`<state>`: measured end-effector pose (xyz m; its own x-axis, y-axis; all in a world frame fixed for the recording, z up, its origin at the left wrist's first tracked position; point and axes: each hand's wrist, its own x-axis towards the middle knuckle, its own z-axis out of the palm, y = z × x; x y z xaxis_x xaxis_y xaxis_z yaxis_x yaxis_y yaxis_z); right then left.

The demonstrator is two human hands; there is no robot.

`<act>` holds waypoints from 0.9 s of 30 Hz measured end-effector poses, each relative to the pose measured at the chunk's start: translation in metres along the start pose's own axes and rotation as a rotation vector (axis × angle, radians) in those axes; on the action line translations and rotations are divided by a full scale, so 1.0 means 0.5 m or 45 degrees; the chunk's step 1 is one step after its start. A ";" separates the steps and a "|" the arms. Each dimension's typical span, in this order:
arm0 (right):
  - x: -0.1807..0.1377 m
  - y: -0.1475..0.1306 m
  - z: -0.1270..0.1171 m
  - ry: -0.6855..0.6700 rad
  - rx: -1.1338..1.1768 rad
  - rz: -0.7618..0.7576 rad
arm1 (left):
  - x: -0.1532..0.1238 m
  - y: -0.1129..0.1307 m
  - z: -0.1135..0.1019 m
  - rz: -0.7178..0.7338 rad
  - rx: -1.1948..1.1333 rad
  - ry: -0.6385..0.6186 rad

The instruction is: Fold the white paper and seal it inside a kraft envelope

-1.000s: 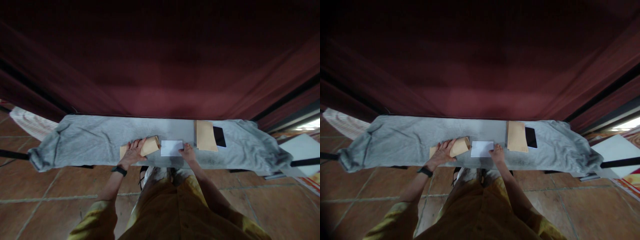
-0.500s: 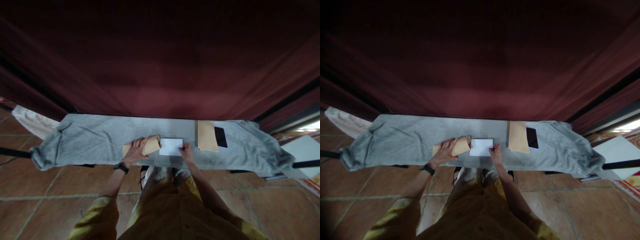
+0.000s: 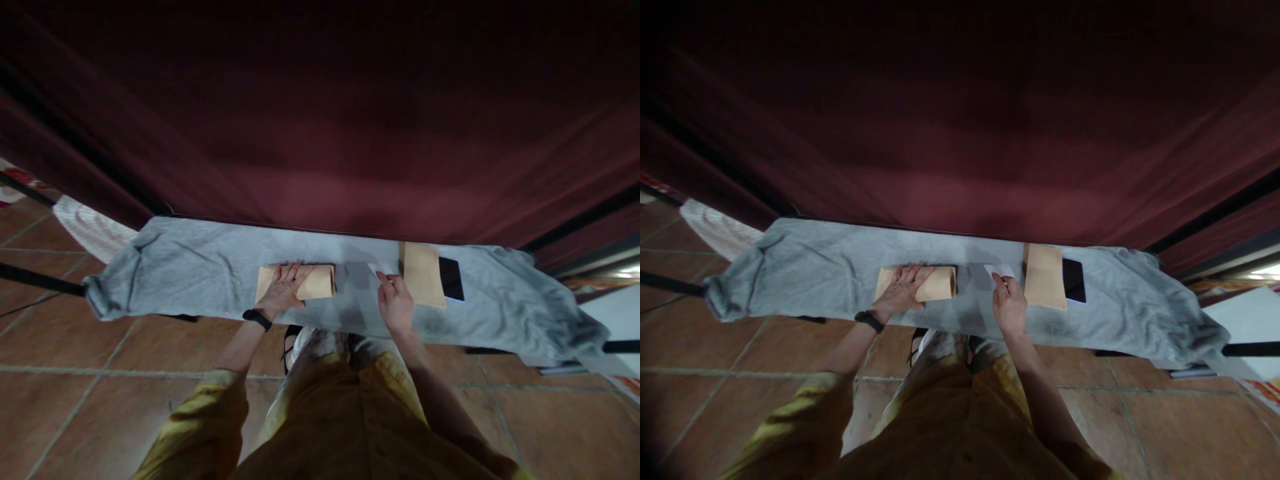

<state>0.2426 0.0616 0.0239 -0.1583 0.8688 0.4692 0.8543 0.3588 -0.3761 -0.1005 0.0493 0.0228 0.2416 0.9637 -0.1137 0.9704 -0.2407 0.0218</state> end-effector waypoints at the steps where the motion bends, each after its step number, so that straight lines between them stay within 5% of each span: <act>1: -0.010 -0.012 0.008 -0.062 -0.033 -0.045 | 0.006 -0.001 0.001 -0.015 -0.012 -0.025; 5: -0.056 -0.056 0.070 -0.321 -0.097 -0.115 | 0.014 -0.001 0.008 -0.010 -0.085 -0.053; 9: -0.090 -0.092 0.119 -0.467 -0.100 -0.146 | -0.001 0.029 0.023 0.063 -0.220 0.084; 15: -0.121 -0.104 0.140 -0.511 -0.036 -0.133 | -0.044 0.185 0.094 0.171 -0.567 0.286; 20: -0.070 -0.042 0.138 -0.434 -0.019 -0.084 | -0.064 0.303 0.145 0.214 -0.554 0.250; 27: 0.044 0.015 0.140 -0.579 -0.212 -0.157 | -0.045 0.311 0.143 0.241 -0.526 0.223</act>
<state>0.2110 0.1075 -0.0246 -0.4315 0.8973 0.0925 0.8771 0.4413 -0.1895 0.0447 -0.0180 -0.0422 0.3774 0.9208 0.0984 0.8218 -0.3820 0.4228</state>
